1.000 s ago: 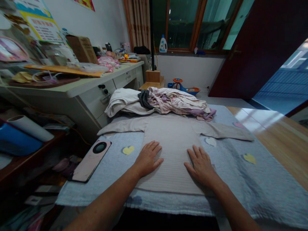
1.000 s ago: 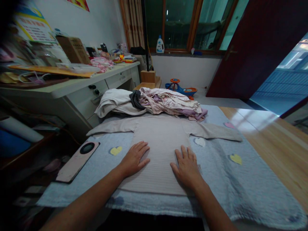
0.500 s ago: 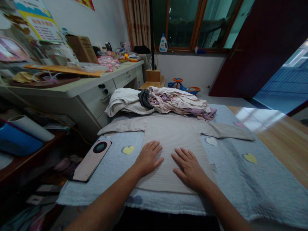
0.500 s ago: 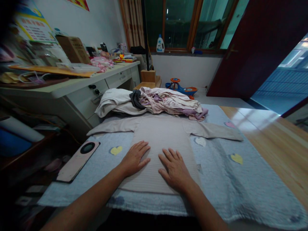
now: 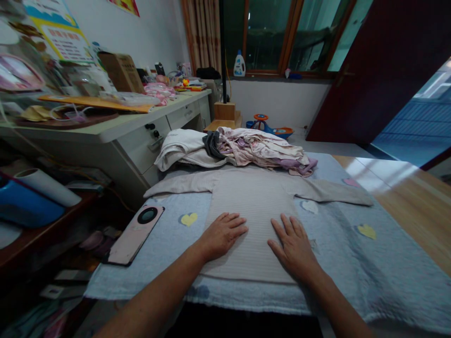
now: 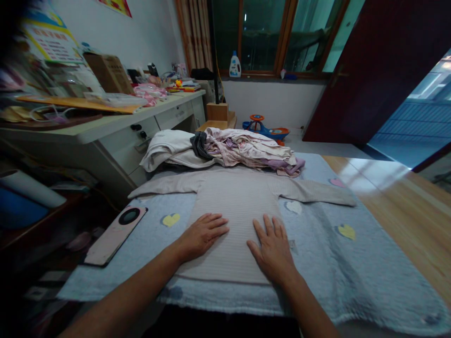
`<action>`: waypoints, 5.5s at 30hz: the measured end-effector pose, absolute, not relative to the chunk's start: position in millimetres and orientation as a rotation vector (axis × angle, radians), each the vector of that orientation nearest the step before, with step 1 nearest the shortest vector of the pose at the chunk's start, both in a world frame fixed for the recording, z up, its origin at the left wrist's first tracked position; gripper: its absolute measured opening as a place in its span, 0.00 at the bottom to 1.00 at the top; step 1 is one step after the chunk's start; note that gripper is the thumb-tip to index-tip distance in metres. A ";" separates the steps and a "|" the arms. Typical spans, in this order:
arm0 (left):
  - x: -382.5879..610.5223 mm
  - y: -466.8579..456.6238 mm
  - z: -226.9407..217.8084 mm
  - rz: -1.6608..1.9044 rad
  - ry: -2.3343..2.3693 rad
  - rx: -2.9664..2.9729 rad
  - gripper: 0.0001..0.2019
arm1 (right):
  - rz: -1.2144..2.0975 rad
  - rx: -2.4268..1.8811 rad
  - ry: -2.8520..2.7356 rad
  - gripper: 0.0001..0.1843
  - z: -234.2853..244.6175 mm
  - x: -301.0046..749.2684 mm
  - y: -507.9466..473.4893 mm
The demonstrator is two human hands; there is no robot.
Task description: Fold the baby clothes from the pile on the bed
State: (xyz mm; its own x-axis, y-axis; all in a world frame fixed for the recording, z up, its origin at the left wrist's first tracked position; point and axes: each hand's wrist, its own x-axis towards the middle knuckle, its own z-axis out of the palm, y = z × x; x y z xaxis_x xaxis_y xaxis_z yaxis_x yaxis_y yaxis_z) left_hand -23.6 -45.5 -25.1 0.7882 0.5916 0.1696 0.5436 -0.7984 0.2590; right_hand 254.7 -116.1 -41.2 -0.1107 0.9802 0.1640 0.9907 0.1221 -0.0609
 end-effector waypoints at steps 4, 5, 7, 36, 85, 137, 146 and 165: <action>-24.0 -42.9 -28.5 0.435 0.915 2.723 0.19 | -0.124 -1.988 -2.151 0.33 -46.4 259.5 -118.7; -23.9 -42.4 -28.8 0.473 0.925 2.708 0.19 | -0.126 -1.975 -2.142 0.32 -47.4 260.1 -119.1; -23.7 -41.8 -28.7 0.543 0.955 2.684 0.17 | -0.125 -1.944 -2.132 0.32 -48.7 261.1 -119.6; -22.2 -43.4 -30.4 0.539 1.406 2.677 0.22 | 0.151 -1.547 -2.206 0.13 -19.5 217.4 -110.0; -34.5 -68.8 -14.1 0.371 1.020 2.763 0.25 | -0.143 -1.967 -2.021 0.19 -17.2 213.1 -118.8; -24.4 -60.1 -20.0 0.139 1.339 2.657 0.33 | 0.154 -1.494 -2.272 0.17 -27.4 219.6 -115.2; -26.0 -60.6 -24.3 0.184 1.379 2.630 0.34 | -0.013 -1.852 -2.281 0.32 -39.2 239.4 -124.0; -24.3 -60.5 -29.9 0.231 1.472 2.655 0.28 | 0.051 -1.697 -2.458 0.28 -21.5 207.5 -60.1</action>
